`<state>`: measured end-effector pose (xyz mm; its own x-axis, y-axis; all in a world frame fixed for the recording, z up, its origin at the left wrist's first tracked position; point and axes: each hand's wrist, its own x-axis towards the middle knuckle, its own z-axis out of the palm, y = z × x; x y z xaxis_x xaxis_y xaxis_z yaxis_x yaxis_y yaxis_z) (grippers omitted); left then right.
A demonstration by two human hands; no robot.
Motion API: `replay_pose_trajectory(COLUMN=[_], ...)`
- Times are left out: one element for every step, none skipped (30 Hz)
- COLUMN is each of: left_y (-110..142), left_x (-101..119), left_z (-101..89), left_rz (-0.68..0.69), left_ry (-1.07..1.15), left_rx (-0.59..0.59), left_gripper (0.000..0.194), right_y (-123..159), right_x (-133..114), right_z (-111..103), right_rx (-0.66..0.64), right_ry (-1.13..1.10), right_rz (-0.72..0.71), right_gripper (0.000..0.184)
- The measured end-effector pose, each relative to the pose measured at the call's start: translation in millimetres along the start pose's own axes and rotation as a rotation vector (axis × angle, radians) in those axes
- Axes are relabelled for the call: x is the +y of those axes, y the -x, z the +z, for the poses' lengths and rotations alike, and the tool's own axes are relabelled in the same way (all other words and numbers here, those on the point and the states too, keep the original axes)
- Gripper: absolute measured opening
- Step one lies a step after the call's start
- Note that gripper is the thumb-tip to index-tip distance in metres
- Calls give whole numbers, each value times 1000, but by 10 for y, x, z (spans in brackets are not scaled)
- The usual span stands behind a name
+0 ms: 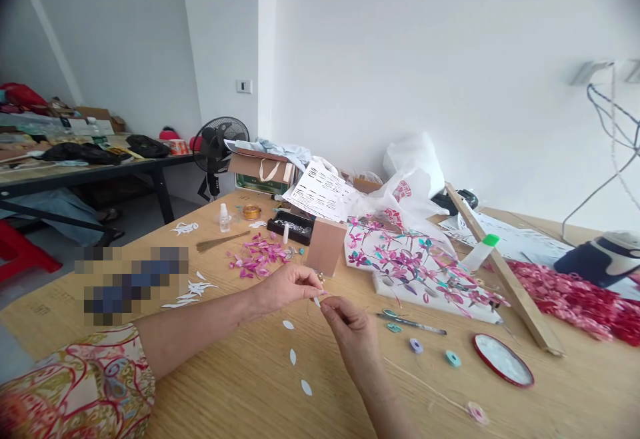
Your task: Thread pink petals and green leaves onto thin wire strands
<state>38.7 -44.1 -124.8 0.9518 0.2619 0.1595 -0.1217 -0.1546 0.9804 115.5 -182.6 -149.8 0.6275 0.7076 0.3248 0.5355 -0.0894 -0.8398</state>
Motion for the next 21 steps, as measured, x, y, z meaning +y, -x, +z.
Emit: replay_pose_trajectory(left_y=[-10, -17, -22, -24, -23, -21, -17, -11, -5, 2, 8, 14, 19, 22, 24, 25, 25, 24, 22, 18, 14], left_x=[-20, -37, -48, -54, -55, -51, -44, -34, -23, -11, -1, 9, 16, 22, 25, 27, 28, 27, 26, 25, 23], left_z=[-4, -10, -16, -21, -26, -30, -32, -34, -34, -34, -34, -34, -34, -35, -36, -37, -38, -38, -36, -34, -30], left_rz=[14, 33, 61, 95, 134, 175, 211, 238, 251, 248, 228, 190, 141, 86, 34, -8, -35, -48, -52, -51, -45], left_ry=[-79, -162, -248, -336, -423, -504, -574, -629, -659, -657, -620, -545, -440, -317, -193, -81, 11, 79, 126, 158, 177], left_rx=[20, 35, 47, 56, 58, 48, 28, -5, -47, -96, -148, -195, -235, -262, -271, -266, -250, -228, -206, -182, -160], left_gripper=[13, 12, 10, 10, 9, 9, 9, 9, 10, 9, 9, 8, 7, 5, 5, 7, 9, 11, 12, 13, 14], right_y=[13, 26, 39, 50, 61, 68, 73, 73, 68, 59, 46, 29, 11, -7, -24, -37, -46, -51, -53, -51, -47], right_x=[2, -2, -13, -29, -50, -72, -91, -107, -115, -115, -107, -92, -73, -52, -32, -16, -5, 2, 5, 6, 6], right_z=[16, 26, 30, 29, 22, 9, -10, -33, -60, -89, -118, -145, -167, -182, -190, -189, -181, -165, -144, -120, -93], right_rx=[9, 16, 21, 24, 24, 22, 19, 16, 13, 11, 9, 4, -5, -15, -21, -24, -22, -17, -11, -6, -1], right_ry=[78, 158, 235, 302, 360, 409, 449, 475, 484, 474, 445, 397, 335, 263, 185, 108, 36, -27, -83, -128, -159], right_rz=[-17, -38, -64, -96, -133, -170, -203, -230, -245, -245, -228, -197, -157, -115, -77, -44, -17, 5, 22, 34, 39], right_gripper=[26, 26, 26, 26, 26, 26, 25, 25, 24, 24, 23, 23, 23, 23, 24, 24, 25, 25, 24, 24, 23])
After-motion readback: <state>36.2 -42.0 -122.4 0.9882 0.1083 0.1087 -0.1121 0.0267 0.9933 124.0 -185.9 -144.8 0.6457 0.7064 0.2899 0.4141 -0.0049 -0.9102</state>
